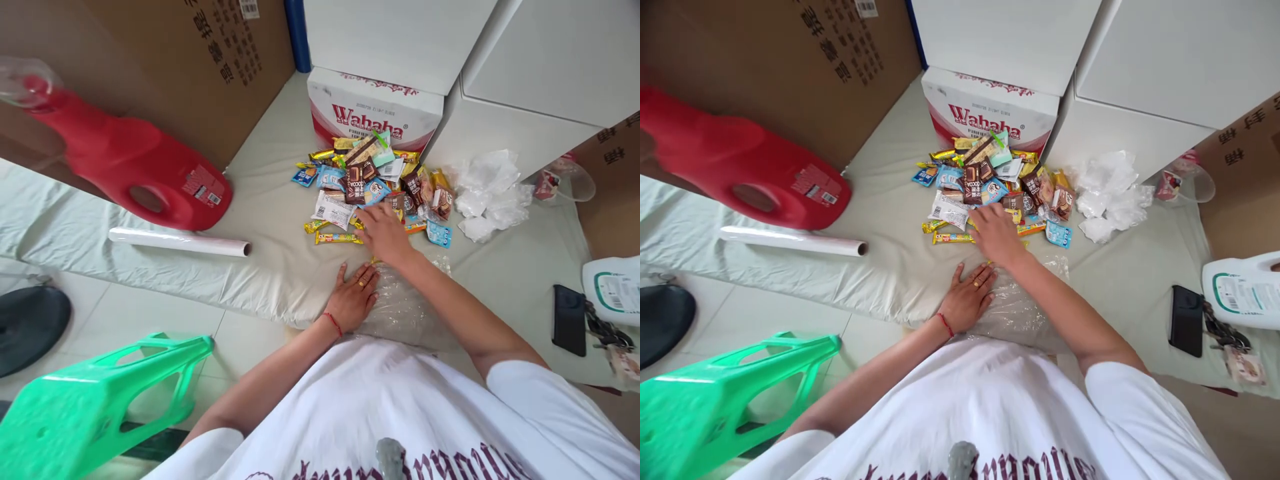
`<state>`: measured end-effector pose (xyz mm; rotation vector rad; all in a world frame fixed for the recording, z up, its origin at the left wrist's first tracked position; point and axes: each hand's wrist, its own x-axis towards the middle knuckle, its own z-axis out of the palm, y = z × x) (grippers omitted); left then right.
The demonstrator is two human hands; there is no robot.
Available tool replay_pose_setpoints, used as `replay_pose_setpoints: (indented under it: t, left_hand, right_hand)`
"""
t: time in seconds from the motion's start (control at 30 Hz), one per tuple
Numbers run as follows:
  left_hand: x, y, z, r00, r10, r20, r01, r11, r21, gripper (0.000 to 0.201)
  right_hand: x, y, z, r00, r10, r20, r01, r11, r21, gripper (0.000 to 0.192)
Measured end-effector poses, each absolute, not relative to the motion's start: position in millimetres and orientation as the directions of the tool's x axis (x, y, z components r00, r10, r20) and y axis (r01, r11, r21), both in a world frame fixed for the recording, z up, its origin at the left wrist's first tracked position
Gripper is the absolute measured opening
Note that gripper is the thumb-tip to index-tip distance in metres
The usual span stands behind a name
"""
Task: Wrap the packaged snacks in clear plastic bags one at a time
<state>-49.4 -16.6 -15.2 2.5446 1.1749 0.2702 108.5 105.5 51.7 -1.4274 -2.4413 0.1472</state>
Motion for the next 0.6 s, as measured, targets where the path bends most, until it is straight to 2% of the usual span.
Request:
replay_pose_setpoints:
  t: [0.1, 0.2, 0.37, 0.47, 0.6]
  left_hand:
    - [-49, -17, -16, 0.613, 0.789, 0.039, 0.722, -0.579, 0.380, 0.054]
    - [-49, -20, -14, 0.541, 0.841, 0.025, 0.773, -0.509, 0.379, 0.056]
    - [-53, -22, -8, 0.524, 0.852, 0.002, 0.782, -0.481, 0.397, 0.060]
    - [-56, -22, -8, 0.526, 0.851, 0.003, 0.776, -0.481, 0.407, 0.055]
    - [-56, -20, -12, 0.518, 0.855, 0.030, 0.776, -0.484, 0.405, 0.056]
  right_hand:
    - [53, 143, 41, -0.510, 0.851, 0.129, 0.835, 0.525, -0.162, 0.062]
    - [39, 149, 41, -0.528, 0.843, 0.100, 0.827, 0.538, -0.166, 0.057]
    - [105, 97, 86, -0.493, 0.830, 0.261, 0.763, 0.557, -0.329, 0.060]
    - [159, 47, 98, -0.517, 0.827, 0.222, 0.700, 0.557, -0.446, 0.061]
    - [195, -18, 59, -0.515, 0.853, 0.091, 0.731, 0.492, -0.472, 0.058]
